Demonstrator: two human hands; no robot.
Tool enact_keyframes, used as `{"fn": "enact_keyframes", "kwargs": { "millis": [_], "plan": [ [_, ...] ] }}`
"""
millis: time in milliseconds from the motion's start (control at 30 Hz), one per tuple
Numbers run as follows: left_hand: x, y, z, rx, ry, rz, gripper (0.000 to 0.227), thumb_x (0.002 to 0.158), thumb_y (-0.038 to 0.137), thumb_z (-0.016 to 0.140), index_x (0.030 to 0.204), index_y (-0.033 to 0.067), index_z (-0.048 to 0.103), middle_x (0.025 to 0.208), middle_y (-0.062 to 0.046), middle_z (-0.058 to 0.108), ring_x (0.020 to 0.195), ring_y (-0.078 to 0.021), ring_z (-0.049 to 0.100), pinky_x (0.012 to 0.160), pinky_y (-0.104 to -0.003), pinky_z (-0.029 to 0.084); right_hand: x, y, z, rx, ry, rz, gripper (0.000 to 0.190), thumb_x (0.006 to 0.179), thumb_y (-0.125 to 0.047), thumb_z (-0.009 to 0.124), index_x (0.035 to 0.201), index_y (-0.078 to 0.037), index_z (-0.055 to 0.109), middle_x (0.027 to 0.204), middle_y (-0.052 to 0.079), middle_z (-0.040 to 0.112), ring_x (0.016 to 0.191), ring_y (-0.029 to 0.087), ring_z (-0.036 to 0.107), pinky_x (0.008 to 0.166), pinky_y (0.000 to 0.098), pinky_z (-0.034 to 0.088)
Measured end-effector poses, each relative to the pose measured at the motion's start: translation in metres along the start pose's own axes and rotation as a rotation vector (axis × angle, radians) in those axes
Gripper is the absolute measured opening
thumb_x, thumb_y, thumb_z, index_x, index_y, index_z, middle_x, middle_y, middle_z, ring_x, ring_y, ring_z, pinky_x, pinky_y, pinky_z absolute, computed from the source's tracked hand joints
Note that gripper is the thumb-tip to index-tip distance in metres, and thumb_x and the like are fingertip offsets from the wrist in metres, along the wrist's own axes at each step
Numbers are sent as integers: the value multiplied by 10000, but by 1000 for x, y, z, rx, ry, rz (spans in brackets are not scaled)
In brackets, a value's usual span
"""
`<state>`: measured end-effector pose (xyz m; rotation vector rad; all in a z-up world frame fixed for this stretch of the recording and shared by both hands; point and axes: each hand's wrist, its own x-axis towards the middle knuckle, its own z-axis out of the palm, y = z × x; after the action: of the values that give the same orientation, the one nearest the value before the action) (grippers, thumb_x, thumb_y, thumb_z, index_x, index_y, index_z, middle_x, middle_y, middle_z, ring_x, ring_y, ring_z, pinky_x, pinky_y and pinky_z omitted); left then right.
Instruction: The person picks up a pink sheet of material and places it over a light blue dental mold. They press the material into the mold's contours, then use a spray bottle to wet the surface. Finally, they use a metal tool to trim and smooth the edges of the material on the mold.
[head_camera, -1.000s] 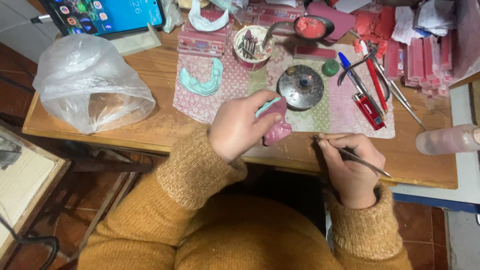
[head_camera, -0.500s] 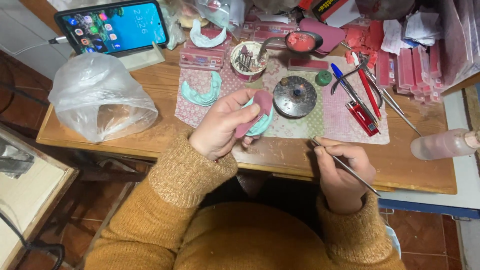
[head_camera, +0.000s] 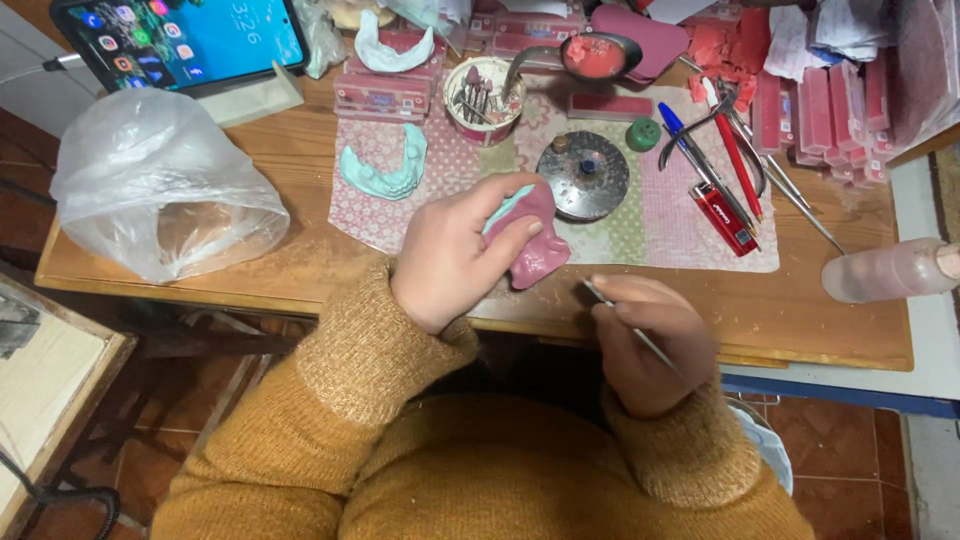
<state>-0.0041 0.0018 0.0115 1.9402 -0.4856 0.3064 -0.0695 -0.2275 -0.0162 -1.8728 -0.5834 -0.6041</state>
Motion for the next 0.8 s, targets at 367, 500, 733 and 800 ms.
{"fn": "enact_keyframes", "kwargs": {
  "millis": [367,500,733,800],
  "plan": [
    [-5,-6,6,153,61,142,344,983,234,726,1298,115,659,1101,-140,752,951,-316,749,800,-392,591,10,-7,17,-42,-110,-8,269,948,88,719,1101,-54,549,1160,183,721,1079,299,751,946,377,614],
    [-5,-4,6,155,55,125,348,975,244,733,1294,123,667,1075,-129,760,911,-298,752,769,-380,588,11,-9,18,-122,-98,-15,276,941,87,743,1086,-65,564,1144,183,731,1078,292,755,947,374,616],
    [-6,-6,6,155,70,145,338,980,237,731,1292,124,667,1064,-131,758,904,-306,746,769,-386,582,11,-8,20,-66,-91,-9,264,957,88,725,1106,-60,566,1154,175,726,1102,283,746,975,373,613],
    [-6,-6,5,140,61,132,327,985,228,726,1286,115,671,1042,-136,755,894,-311,742,764,-392,577,10,-7,20,-16,-89,7,245,970,101,704,1105,-58,576,1154,179,726,1104,279,742,949,356,607]
  ]
}}
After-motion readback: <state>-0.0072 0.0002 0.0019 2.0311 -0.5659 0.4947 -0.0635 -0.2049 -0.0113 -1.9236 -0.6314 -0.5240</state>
